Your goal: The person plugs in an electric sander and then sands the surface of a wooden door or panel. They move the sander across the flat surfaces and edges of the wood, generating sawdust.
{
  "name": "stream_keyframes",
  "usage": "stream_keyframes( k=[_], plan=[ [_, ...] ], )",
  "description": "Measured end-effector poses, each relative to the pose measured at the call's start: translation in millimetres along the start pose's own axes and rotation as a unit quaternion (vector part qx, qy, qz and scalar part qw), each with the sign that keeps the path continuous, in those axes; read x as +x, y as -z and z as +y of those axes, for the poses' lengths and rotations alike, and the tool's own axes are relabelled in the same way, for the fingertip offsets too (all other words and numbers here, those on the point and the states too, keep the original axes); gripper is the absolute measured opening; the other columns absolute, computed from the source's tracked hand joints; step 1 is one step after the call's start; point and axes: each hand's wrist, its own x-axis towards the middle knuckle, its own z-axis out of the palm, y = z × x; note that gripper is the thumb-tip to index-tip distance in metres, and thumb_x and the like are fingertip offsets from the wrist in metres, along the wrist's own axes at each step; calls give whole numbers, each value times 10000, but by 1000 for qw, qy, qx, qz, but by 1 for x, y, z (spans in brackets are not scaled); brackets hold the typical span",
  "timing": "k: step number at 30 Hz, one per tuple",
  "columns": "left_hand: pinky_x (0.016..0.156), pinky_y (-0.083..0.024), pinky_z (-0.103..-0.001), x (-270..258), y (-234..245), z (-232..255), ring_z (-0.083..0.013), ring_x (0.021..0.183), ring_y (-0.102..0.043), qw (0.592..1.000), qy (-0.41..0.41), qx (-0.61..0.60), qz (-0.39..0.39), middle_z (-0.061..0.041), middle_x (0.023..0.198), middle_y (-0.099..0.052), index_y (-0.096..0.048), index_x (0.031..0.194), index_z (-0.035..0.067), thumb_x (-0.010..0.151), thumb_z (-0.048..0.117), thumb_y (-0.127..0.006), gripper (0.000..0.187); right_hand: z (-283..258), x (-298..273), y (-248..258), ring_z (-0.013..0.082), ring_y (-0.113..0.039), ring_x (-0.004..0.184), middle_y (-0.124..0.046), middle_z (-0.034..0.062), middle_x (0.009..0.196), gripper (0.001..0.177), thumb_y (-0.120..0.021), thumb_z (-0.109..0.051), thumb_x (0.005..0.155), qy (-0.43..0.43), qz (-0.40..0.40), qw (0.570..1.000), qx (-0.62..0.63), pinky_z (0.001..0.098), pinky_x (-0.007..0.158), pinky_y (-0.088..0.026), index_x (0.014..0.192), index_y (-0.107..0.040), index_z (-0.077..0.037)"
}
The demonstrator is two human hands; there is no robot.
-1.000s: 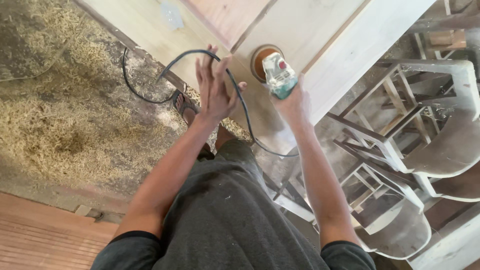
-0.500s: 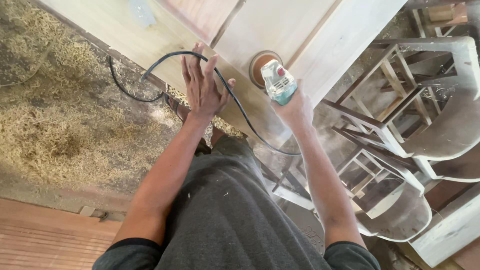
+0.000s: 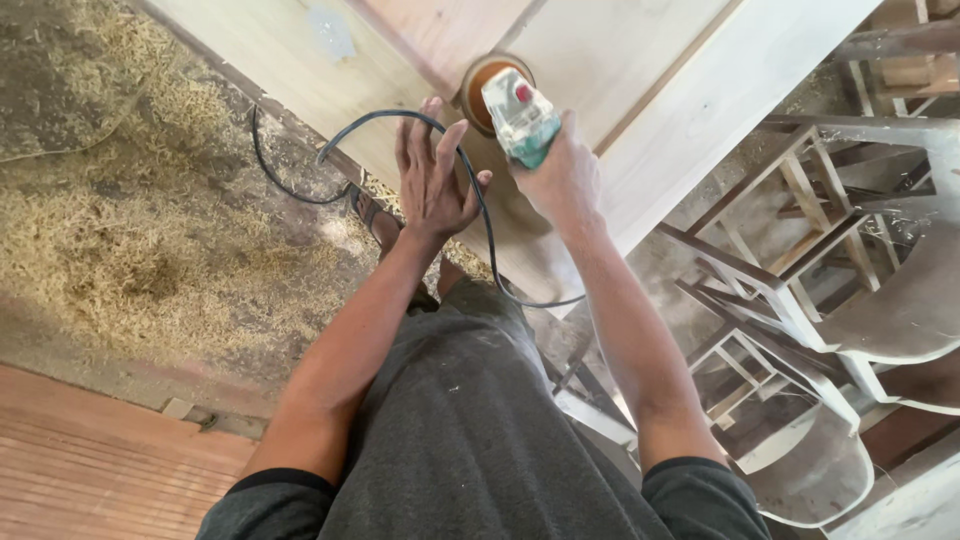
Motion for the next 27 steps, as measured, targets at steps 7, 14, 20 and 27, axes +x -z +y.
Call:
stream_keyframes(
  k=[7,14,20,27],
  plan=[
    [1320,-124,-587,-4,-7,-4,-367,1578,-271,1000,9,18,-22,-237,1629,-309,-367,1506,158,1070,540,-539,605,12,5,-2,449,-721,841,-727,241,883,716,-873,-289,765,-7,-28,1000,-1,522,727,-590,1228,-405,-8],
    [1308,-89,-572,0,-13,-5,-370,1563,-255,998,1,56,-40,-258,1623,-280,-369,1499,144,1055,578,-520,639,33,1,6,394,-747,809,-729,224,890,707,-886,-242,703,22,-34,999,-2,470,700,-615,1199,-447,3],
    [1324,-140,-576,1,-3,-6,-431,1565,-281,998,33,-47,-35,-243,1574,-352,-467,1325,88,1062,568,-543,552,7,40,2,446,-724,819,-728,234,857,700,-867,-297,744,27,-49,997,-55,527,728,-586,1237,-455,-18],
    [1335,-149,-629,61,-1,-46,-461,1532,-306,997,59,44,-30,-288,1440,-423,-521,1132,89,1073,585,-534,500,30,112,39,465,-711,885,-734,241,945,740,-917,-397,753,66,37,996,-49,557,749,-566,1223,-486,-20]
  ],
)
